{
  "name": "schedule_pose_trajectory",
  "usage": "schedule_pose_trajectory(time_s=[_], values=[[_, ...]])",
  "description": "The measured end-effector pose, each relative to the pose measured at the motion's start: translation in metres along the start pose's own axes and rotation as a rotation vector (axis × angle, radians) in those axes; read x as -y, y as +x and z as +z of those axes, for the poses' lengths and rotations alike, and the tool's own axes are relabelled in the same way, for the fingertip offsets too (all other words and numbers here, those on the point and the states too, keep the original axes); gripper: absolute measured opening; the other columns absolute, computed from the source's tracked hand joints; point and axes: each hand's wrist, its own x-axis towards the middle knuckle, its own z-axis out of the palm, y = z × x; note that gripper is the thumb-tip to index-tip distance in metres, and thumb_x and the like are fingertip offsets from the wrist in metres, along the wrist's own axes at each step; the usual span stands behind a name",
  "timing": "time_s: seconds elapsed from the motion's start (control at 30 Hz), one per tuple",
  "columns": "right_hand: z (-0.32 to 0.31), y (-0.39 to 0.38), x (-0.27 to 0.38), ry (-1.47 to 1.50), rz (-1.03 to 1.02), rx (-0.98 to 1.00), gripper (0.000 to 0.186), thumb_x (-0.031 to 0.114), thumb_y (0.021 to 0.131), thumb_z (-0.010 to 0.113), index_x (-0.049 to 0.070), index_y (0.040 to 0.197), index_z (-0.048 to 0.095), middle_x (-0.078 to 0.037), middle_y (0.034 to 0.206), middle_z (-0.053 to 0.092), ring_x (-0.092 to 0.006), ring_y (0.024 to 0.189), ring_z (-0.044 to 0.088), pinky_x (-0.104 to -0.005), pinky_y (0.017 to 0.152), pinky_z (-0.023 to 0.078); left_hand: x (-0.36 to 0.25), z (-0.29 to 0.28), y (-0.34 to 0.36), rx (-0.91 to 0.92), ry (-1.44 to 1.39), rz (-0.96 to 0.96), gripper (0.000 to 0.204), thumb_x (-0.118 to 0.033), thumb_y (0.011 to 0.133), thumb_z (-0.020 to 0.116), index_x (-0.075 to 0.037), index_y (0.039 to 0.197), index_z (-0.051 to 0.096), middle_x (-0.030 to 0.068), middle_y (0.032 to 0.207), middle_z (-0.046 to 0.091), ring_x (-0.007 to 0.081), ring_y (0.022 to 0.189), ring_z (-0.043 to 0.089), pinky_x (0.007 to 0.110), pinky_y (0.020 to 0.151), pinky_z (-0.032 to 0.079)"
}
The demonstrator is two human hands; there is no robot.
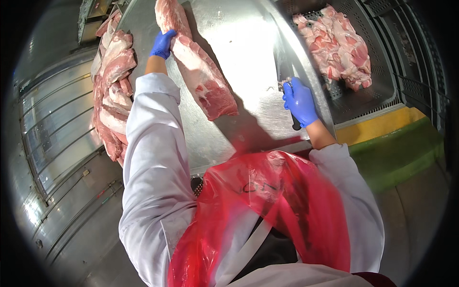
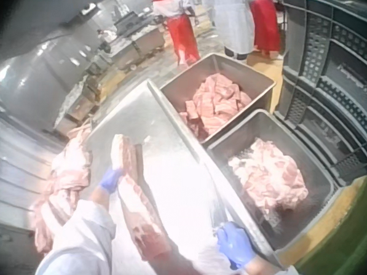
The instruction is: The person trims fat and connective tissue from large cuts of raw meat using a knife. They repeatedly lift the meat to inspect the surface, slice off unwanted layers, and place the trimmed pieces into a metal bin. The process involves handling multiple large cuts sequentially on a stainless steel table.
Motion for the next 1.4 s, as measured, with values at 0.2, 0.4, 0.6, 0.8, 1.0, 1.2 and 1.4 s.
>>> schedule_pose_trajectory(time_s=[0.2, 0.4, 0.6, 0.8, 1.0, 1.2, 1.4], values=[[-0.007, 0.01, 0.028, 0.11, 0.236, 0.111, 0.024, 0.022, 0.1, 0.058, -0.002, 0.102, 0.058, -0.011, 0.069, 0.062, -0.0203, 0.054, 0.063, -0.0343, 0.053, 0.051, 0.028, 0.028, 0.001, -0.187, 0.505, 0.438, 0.107, -0.053, 0.079, 0.079, 0.01, 0.149, 0.028, 0.0333, 0.15, 0.037, 0.0412, 0.141, 0.038, 0.048, 0.117, 0.032], [0.035, 0.142, 0.105, 0.076, 0.022, 0.061, 0.029, 0.02, 0.096, 0.06, -0.001, 0.116, 0.057, -0.013, 0.08, 0.065, -0.0175, 0.063, 0.064, -0.0319, 0.056, 0.054, 0.021, 0.08, 0.001, -0.277, 0.904, 0.645, 0.1, -0.056, 0.088, 0.066, 0.003, 0.156, 0.022, 0.033, 0.162, 0.014, 0.0458, 0.151, 0.014, 0.047, 0.123, 0.018], [0.09, 0.288, 0.159, -0.175, -0.087, 0.119, 0.083, 0.017, 0.09, 0.057, 0.013, 0.161, 0.015, -0.028, 0.088, 0.069, -0.0367, 0.074, 0.07, -0.0469, 0.069, 0.055, 0.02, 0.077, 0.003, -0.209, 0.862, 0.746, 0.075, -0.038, 0.098, 0.056, -0.005, 0.158, 0.025, 0.0319, 0.162, 0.017, 0.0476, 0.15, 0.017, 0.05, 0.122, 0.018], [0.124, 0.339, 0.177, -0.068, -0.157, 0.206, 0.078, 0.012, 0.09, 0.052, 0.008, 0.16, 0.016, -0.03, 0.088, 0.069, -0.0402, 0.074, 0.069, -0.0471, 0.07, 0.056, 0.011, 0.084, 0.003, -0.177, 0.866, 0.736, 0.068, -0.033, 0.101, 0.05, -0.006, 0.159, 0.024, 0.0294, 0.163, 0.015, 0.0444, 0.152, 0.013, 0.048, 0.123, 0.013], [0.142, 0.289, 0.156, -0.38, -0.258, 0.22, 0.075, 0.01, 0.088, 0.05, 0.0, 0.156, 0.021, -0.036, 0.106, 0.066, -0.0457, 0.098, 0.068, -0.0527, 0.084, 0.054, 0.031, 0.07, 0.008, -0.207, 0.881, 0.76, 0.068, -0.031, 0.101, 0.051, -0.007, 0.159, 0.025, 0.0305, 0.162, 0.016, 0.0454, 0.151, 0.015, 0.048, 0.123, 0.015], [0.16, 0.341, 0.155, -0.467, -0.265, 0.229, 0.064, 0.011, 0.089, 0.047, -0.005, 0.149, 0.031, -0.038, 0.117, 0.062, -0.0474, 0.103, 0.066, -0.052, 0.092, 0.053, 0.027, 0.071, 0.01, -0.187, 0.851, 0.779, 0.067, -0.031, 0.1, 0.053, -0.008, 0.158, 0.028, 0.0315, 0.162, 0.017, 0.0461, 0.151, 0.016, 0.049, 0.122, 0.017], [0.159, 0.356, 0.153, -0.602, -0.357, 0.352, 0.06, 0.013, 0.091, 0.052, -0.002, 0.145, 0.033, -0.028, 0.107, 0.064, -0.0365, 0.085, 0.067, -0.0442, 0.073, 0.056, 0.03, 0.075, 0.013, -0.216, 0.823, 0.764, 0.066, -0.032, 0.099, 0.054, -0.01, 0.157, 0.03, 0.0315, 0.161, 0.019, 0.0462, 0.15, 0.018, 0.049, 0.122, 0.018]])
